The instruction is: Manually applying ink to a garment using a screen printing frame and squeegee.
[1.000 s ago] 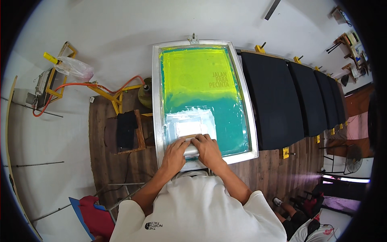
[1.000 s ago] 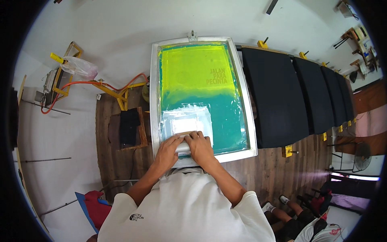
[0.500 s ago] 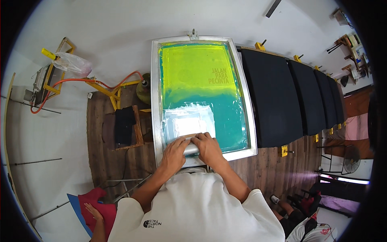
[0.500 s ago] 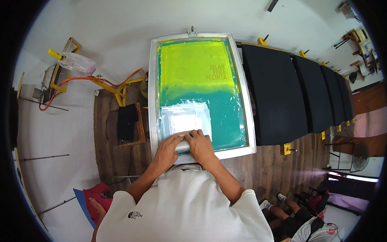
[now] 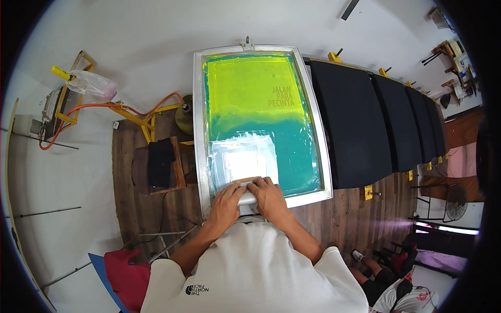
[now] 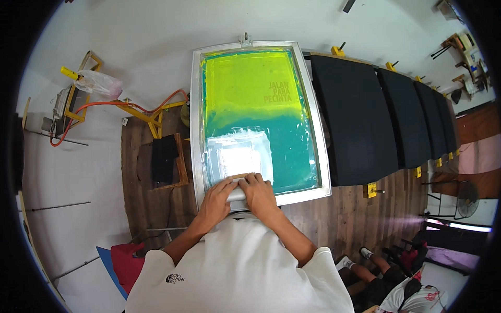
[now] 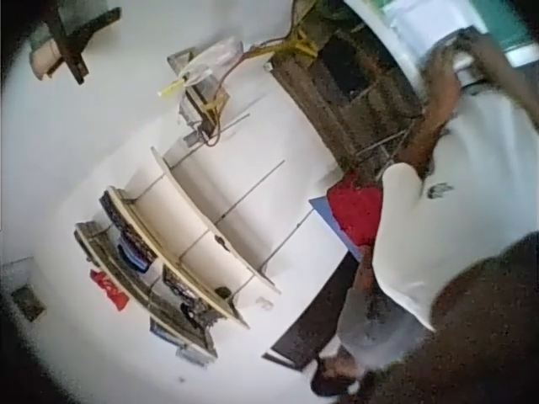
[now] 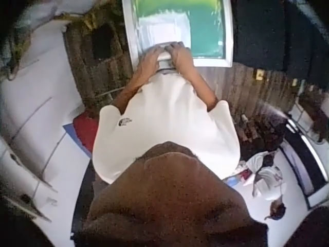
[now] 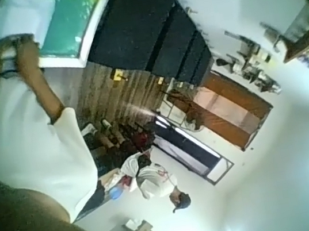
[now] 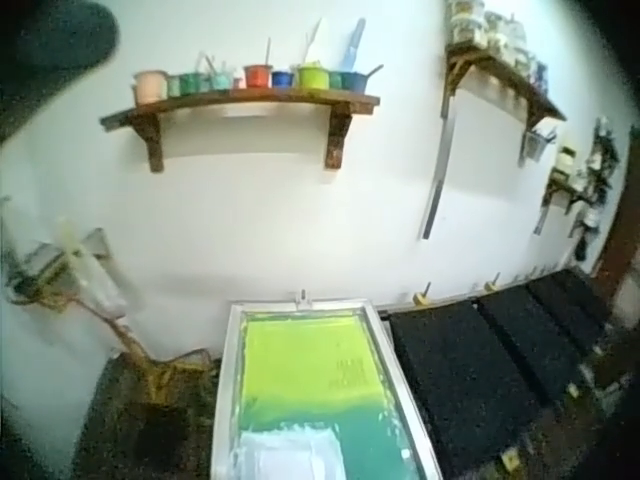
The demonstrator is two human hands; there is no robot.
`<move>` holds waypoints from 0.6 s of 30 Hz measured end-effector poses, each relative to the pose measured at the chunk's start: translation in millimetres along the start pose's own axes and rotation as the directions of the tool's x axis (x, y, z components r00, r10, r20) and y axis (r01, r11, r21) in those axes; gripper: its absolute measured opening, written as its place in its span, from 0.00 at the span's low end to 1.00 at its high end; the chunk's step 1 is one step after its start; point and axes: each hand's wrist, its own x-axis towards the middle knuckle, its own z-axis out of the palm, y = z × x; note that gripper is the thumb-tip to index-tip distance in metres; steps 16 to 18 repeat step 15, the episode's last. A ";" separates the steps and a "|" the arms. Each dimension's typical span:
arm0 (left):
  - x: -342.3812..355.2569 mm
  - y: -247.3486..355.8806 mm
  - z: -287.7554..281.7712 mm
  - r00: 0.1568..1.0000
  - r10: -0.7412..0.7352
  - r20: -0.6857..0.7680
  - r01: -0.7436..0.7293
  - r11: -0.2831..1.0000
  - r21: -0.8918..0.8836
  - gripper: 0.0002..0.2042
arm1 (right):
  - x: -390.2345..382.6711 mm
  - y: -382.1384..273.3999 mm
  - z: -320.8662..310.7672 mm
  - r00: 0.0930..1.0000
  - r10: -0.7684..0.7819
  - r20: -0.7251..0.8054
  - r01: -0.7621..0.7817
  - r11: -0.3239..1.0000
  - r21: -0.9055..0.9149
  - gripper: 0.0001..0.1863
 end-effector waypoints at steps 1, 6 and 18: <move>0.0 -1.4 1.0 1.000 0.005 0.001 -0.005 1.000 0.001 0.29 | -1.3 0.4 4.0 1.000 0.003 -0.004 -0.003 1.000 0.000 0.24; -3.8 1.9 -2.0 0.998 -0.005 0.061 0.005 1.000 0.001 0.29 | -4.3 2.1 2.7 0.998 0.025 0.061 -0.028 0.998 0.048 0.30; -13.0 5.3 2.2 0.999 0.020 0.041 -0.022 0.999 0.050 0.31 | -17.2 -3.4 4.4 1.000 0.028 0.000 -0.028 0.999 0.041 0.22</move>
